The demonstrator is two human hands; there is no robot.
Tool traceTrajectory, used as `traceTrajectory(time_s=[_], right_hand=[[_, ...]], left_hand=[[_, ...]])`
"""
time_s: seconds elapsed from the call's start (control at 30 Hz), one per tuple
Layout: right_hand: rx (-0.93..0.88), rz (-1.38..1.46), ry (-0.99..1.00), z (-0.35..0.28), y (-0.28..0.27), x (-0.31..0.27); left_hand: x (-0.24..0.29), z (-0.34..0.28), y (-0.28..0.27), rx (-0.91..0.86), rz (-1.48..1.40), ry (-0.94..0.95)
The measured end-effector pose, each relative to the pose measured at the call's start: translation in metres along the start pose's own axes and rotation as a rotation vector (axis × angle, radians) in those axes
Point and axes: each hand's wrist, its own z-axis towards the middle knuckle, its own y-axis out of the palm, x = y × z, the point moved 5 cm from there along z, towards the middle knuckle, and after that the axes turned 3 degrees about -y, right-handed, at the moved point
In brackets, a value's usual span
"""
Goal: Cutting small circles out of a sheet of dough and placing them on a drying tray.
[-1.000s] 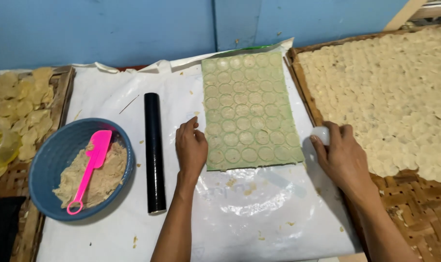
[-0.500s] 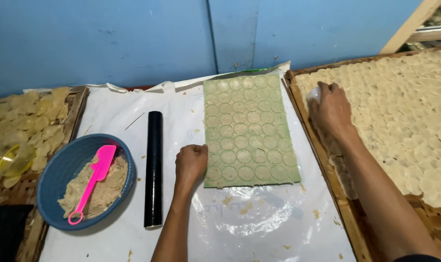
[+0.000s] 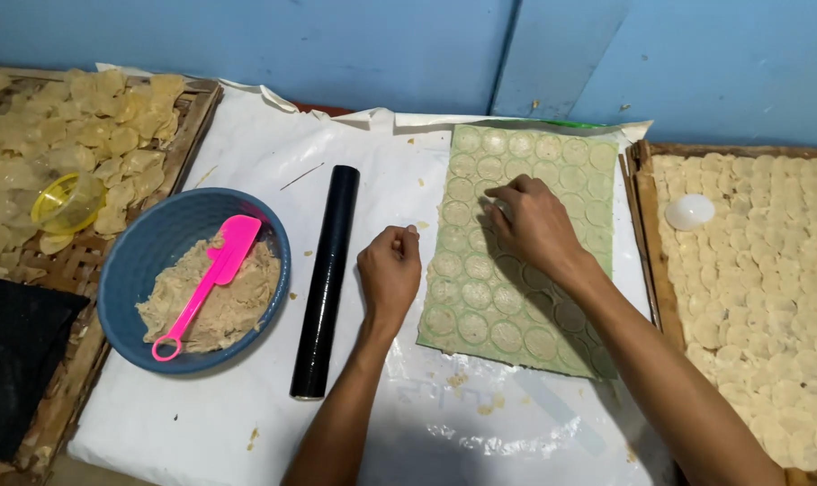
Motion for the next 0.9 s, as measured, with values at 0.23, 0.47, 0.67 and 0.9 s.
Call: traceTrajectory(time_s=[0.23,0.47,0.67,0.9], right_hand=[[0.108,-0.095,-0.063,0.075,0.027,-0.016],[0.064,-0.23,-0.131,0.097,0.046,-0.019],[0.011,-0.153,-0.139,0.101,0.037,-0.023],[-0.089,-0.166,-0.168,0.099,0.026,-0.039]], left_hand=[[-0.017,0.003,-0.004,0.192,-0.099,0.097],[-0.02,0.013,-0.008,0.287,-0.177,-0.026],[-0.027,0.017,-0.006,0.281,-0.21,-0.052],[-0.031,0.016,-0.002,0.263,-0.247,-0.075]])
